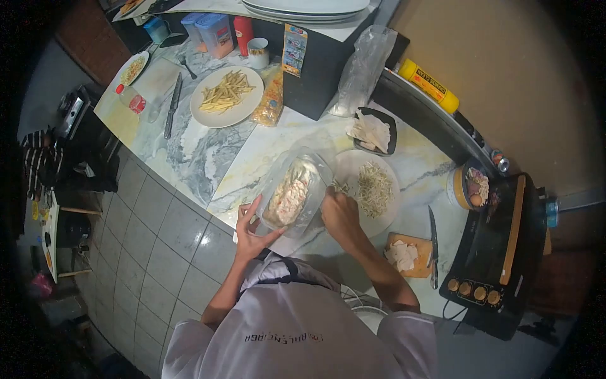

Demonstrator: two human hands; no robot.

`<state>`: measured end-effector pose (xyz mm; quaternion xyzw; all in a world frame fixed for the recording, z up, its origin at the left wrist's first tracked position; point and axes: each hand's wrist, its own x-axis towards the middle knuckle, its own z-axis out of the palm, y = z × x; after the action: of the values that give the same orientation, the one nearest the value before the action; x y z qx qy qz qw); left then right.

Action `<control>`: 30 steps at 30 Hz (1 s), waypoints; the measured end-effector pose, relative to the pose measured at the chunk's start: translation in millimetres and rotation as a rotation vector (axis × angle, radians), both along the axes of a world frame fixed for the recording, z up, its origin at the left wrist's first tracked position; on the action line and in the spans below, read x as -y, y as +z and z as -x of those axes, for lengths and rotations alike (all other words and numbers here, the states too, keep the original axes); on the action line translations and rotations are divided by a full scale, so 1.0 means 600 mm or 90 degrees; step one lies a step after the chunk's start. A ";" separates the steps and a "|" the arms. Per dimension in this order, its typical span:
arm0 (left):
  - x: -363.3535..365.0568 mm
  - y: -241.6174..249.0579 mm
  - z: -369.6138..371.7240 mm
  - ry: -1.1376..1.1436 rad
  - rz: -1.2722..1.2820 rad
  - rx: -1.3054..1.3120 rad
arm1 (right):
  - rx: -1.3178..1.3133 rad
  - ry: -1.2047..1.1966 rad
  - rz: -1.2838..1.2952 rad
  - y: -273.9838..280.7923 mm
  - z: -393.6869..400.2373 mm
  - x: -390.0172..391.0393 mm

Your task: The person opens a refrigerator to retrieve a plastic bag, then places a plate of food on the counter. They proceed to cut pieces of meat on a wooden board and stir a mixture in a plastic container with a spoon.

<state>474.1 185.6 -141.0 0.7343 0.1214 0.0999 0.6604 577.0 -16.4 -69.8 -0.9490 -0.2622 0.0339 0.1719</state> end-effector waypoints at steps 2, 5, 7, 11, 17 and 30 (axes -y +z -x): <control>-0.003 -0.003 -0.003 0.005 0.016 0.014 | 0.031 0.006 0.024 -0.025 0.023 -0.003; -0.007 0.006 -0.003 -0.004 0.000 0.005 | 0.042 -0.016 0.064 -0.018 0.076 -0.017; -0.008 0.006 -0.004 -0.020 -0.033 -0.014 | -0.048 0.002 0.026 -0.006 0.100 -0.022; -0.024 -0.008 -0.008 -0.018 0.055 -0.008 | -0.139 -0.008 -0.094 -0.011 0.112 -0.023; -0.036 -0.005 -0.020 -0.061 0.128 0.005 | -0.214 -0.029 -0.282 -0.030 0.113 -0.034; -0.041 -0.009 -0.027 -0.087 0.230 0.018 | -0.112 0.126 -0.130 -0.052 0.062 -0.032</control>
<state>490.2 210.4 -146.2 0.6087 0.0779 0.0416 0.7885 539.8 3.1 -101.1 -0.8896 -0.3402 0.1066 0.2855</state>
